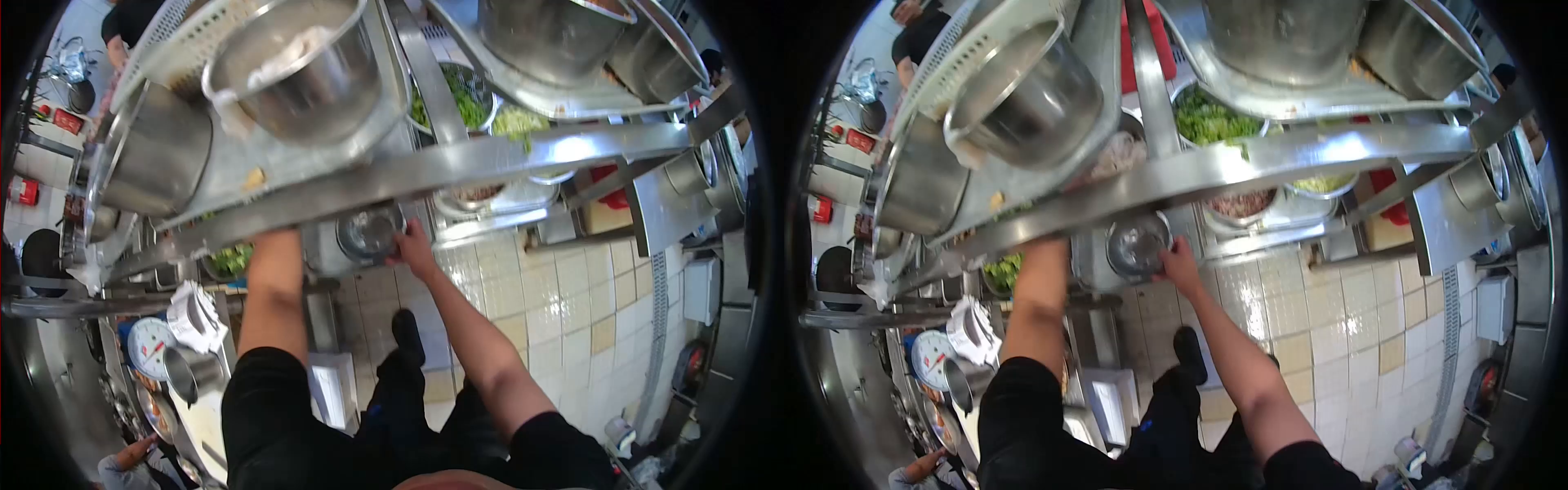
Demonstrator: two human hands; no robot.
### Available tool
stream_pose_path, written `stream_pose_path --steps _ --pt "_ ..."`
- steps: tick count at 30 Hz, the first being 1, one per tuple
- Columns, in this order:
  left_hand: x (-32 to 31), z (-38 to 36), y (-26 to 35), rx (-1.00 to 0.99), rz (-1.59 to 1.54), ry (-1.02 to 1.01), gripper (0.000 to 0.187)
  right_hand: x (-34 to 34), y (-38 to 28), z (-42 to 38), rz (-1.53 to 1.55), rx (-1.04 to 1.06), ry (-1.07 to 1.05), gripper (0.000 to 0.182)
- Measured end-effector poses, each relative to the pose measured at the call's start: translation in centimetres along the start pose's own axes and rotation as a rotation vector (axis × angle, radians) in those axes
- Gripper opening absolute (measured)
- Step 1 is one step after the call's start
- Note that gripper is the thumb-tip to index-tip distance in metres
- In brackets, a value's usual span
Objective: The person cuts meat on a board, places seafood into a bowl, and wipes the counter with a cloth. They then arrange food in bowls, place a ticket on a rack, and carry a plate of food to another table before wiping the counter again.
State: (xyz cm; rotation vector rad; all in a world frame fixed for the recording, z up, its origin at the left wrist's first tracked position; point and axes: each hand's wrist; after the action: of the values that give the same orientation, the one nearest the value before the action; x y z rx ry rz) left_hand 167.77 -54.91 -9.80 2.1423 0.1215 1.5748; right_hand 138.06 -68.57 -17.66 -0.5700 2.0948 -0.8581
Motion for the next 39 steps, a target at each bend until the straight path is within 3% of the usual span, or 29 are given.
stream_pose_path --steps 5,8,10,11,13,16,20,22,24,26,31,35,39 --pt "1.6 -6.3 1.9 0.230 -0.865 -0.108 0.036 -0.3 -0.5 0.4 0.037 -0.012 -0.005 0.023" --pt "0.6 -11.0 4.1 0.257 -1.083 -0.172 0.036 -0.9 -3.0 -1.9 0.033 -0.034 -0.053 0.024" --pt "-0.4 -15.1 5.7 0.176 -0.977 -0.221 0.035 -1.4 -4.2 -3.3 -0.003 -0.026 -0.095 0.023" --pt "0.0 -16.4 6.4 -0.004 -0.519 -0.276 0.037 -1.9 -4.7 -4.2 -0.002 -0.012 -0.129 0.023" --pt "-2.1 -18.5 5.1 -0.412 -0.213 -0.120 0.042 -3.7 -6.4 -6.9 0.001 -0.018 -0.192 0.022" --pt "3.1 -23.8 4.1 -0.644 -0.013 -0.260 0.048 -7.8 -8.0 -11.6 -0.113 -0.020 -0.228 0.022" --pt "13.9 -32.0 1.8 -0.582 0.073 -0.202 0.051 -15.7 -11.6 -20.2 -0.145 -0.156 -0.355 0.020" --pt "19.5 -36.6 0.6 -0.575 0.149 -0.141 0.039 -20.6 -11.8 -23.8 -0.183 -0.219 -0.465 0.020" --pt "25.5 -39.8 -1.7 -0.382 0.264 -0.092 0.031 -25.8 -11.7 -26.7 -0.165 -0.323 -0.563 0.021" --pt "32.1 -42.6 -5.0 -0.274 0.363 0.106 0.018 -32.3 -12.1 -29.5 -0.150 -0.341 -0.643 0.021" --pt "44.9 -45.7 -13.0 -0.109 0.472 0.312 0.018 -47.7 -7.7 -31.3 -0.206 -0.358 -0.860 0.021" --pt "50.5 -45.5 -17.9 0.002 0.415 0.383 0.020 -55.6 -2.9 -29.8 -0.224 -0.365 -0.897 0.020" --pt "52.8 -45.2 -20.6 0.052 0.316 0.454 0.019 -59.1 -1.5 -28.5 -0.275 -0.372 -0.914 0.020"
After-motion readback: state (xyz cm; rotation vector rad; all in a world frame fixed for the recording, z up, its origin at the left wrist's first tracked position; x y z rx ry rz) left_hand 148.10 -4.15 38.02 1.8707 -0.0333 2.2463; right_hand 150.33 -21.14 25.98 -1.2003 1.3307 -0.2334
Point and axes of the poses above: each hand's wrist, its own z-axis towards the middle knuckle, its own x-axis out of the back of the hand, y = z × x, and after that the axes turned 8 degrees about z, right-handed
